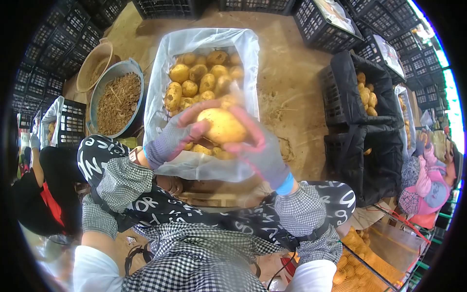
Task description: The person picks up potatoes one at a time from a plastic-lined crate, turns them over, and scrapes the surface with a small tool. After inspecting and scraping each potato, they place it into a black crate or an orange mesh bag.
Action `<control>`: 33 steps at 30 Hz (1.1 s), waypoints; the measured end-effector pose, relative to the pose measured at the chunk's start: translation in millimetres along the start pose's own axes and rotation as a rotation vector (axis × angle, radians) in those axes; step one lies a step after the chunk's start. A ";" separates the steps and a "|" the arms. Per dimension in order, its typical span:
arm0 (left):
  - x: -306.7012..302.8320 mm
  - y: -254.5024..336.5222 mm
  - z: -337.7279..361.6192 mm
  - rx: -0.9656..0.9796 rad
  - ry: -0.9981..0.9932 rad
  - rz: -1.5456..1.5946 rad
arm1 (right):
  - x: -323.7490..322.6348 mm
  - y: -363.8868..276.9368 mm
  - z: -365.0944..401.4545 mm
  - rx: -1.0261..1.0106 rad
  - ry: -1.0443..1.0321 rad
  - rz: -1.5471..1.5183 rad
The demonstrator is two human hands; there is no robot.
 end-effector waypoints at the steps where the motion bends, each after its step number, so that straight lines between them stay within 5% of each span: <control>1: -5.1 -2.8 0.0 0.000 -0.001 0.025 | -1.0 0.8 -0.7 -0.001 0.005 0.000; 7: -3.0 2.5 -1.3 0.076 0.024 0.014 | 12.2 -31.9 7.3 -0.331 -0.053 0.605; 10: -5.5 6.3 -2.3 0.200 0.023 -0.084 | 2.8 -29.9 7.9 -0.377 0.018 0.657; 13: -7.9 13.7 -1.4 0.272 0.069 -0.128 | -0.9 3.3 2.4 0.092 0.000 -0.134; 20: 2.5 27.4 6.4 0.334 0.071 -0.874 | 0.4 -1.9 -0.8 0.067 0.017 0.050; 23: -9.8 5.6 4.0 0.145 0.063 -0.196 | 2.0 -1.2 -2.4 0.032 0.016 -0.037; 25: -18.8 5.0 -0.2 0.068 0.024 -0.138 | -0.3 0.4 -3.5 0.052 0.025 -0.077; 32: -1.2 14.7 2.2 0.291 0.019 -0.483 | -3.9 -0.2 -2.8 0.030 0.068 0.040; 33: -6.1 9.8 1.3 0.202 0.024 -0.332 | -2.2 -2.6 -1.6 0.044 0.064 0.064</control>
Point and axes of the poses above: each hand's wrist, its own z-axis away from the middle knuckle, its own x-axis out of the palm, y = z × x, the point moved 10 cm from there along -z, towards the middle knuckle, and after that the axes turned 1 degree about x, right-handed, at the moved point
